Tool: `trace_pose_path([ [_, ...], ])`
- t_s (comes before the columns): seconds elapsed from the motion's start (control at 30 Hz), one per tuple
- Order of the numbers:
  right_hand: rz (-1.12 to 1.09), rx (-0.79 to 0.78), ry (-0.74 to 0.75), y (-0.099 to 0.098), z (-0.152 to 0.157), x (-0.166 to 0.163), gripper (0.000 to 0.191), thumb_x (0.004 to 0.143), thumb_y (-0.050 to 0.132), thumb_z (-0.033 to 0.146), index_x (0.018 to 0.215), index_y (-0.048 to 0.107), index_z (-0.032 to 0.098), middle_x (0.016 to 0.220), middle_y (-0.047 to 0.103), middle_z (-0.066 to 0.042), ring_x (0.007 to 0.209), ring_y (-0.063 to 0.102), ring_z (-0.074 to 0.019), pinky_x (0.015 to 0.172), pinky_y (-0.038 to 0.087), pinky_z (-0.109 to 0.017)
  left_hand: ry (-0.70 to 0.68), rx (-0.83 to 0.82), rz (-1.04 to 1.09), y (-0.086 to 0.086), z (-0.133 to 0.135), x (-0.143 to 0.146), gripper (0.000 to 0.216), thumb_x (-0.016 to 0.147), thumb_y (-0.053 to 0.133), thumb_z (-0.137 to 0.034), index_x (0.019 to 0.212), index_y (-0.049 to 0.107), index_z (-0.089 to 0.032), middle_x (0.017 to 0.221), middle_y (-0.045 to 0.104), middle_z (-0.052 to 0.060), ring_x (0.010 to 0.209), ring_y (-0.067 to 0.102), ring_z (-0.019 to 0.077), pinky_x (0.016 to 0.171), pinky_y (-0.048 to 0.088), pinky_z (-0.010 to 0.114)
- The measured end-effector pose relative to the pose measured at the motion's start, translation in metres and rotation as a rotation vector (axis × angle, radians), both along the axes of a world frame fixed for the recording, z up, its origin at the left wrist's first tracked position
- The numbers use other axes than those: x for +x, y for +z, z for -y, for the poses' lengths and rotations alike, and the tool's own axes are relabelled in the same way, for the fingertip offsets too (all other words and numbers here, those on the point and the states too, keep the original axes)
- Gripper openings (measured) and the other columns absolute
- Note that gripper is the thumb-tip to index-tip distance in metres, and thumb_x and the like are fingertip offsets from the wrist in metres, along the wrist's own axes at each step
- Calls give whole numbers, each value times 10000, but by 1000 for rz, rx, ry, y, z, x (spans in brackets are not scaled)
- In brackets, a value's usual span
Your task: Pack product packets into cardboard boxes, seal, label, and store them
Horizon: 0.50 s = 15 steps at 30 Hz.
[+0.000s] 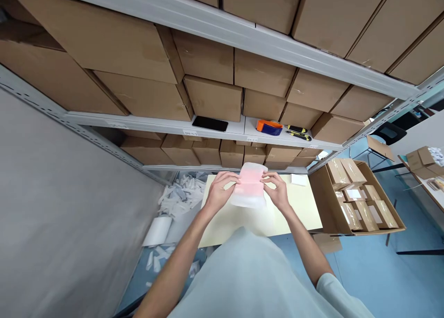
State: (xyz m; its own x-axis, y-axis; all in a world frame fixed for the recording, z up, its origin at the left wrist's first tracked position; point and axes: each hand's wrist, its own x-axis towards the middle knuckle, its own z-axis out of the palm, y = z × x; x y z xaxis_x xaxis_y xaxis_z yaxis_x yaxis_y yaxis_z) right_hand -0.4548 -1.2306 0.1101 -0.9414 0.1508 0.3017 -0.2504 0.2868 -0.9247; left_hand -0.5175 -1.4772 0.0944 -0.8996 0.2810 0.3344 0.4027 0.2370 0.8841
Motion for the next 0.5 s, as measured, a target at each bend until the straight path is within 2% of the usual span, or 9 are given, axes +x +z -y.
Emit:
trace_pose_path([
  [0.1,-98,115,7,12,-9,0,141,948,737,336,839,825,354,1159,793,-86,1338,685,-322,1194,502,-550,14,-17,-98,13,-5,3,199,919,626,-337,770,758,-324,1052,825,61,1145,680,304,1108,520,501],
  [0.2,-135,173,13,13,-18,2,116,972,737,353,885,812,337,1075,820,-80,1248,722,-323,1135,537,-557,25,-7,-89,15,-10,7,158,942,660,-378,849,764,-304,1017,820,68,1079,709,288,1049,557,477],
  [0.27,-78,145,-22,11,-23,2,115,948,793,410,978,792,298,994,821,-73,1099,765,-308,1046,585,-515,83,27,1,13,-15,9,174,910,752,-435,971,748,-272,984,808,60,981,735,261,961,594,430],
  [0.37,38,37,-82,5,-29,1,307,905,844,505,1045,746,250,928,805,-48,915,768,-248,932,611,-415,143,122,129,7,-25,11,345,855,835,-518,992,687,-239,917,777,36,859,745,218,844,618,356],
  [0.5,118,-34,-37,-2,-38,-3,331,911,803,568,916,790,237,964,821,-69,934,742,-241,887,601,-374,77,126,188,3,-40,12,382,894,776,-603,903,745,-222,939,795,66,879,754,220,839,627,342],
])
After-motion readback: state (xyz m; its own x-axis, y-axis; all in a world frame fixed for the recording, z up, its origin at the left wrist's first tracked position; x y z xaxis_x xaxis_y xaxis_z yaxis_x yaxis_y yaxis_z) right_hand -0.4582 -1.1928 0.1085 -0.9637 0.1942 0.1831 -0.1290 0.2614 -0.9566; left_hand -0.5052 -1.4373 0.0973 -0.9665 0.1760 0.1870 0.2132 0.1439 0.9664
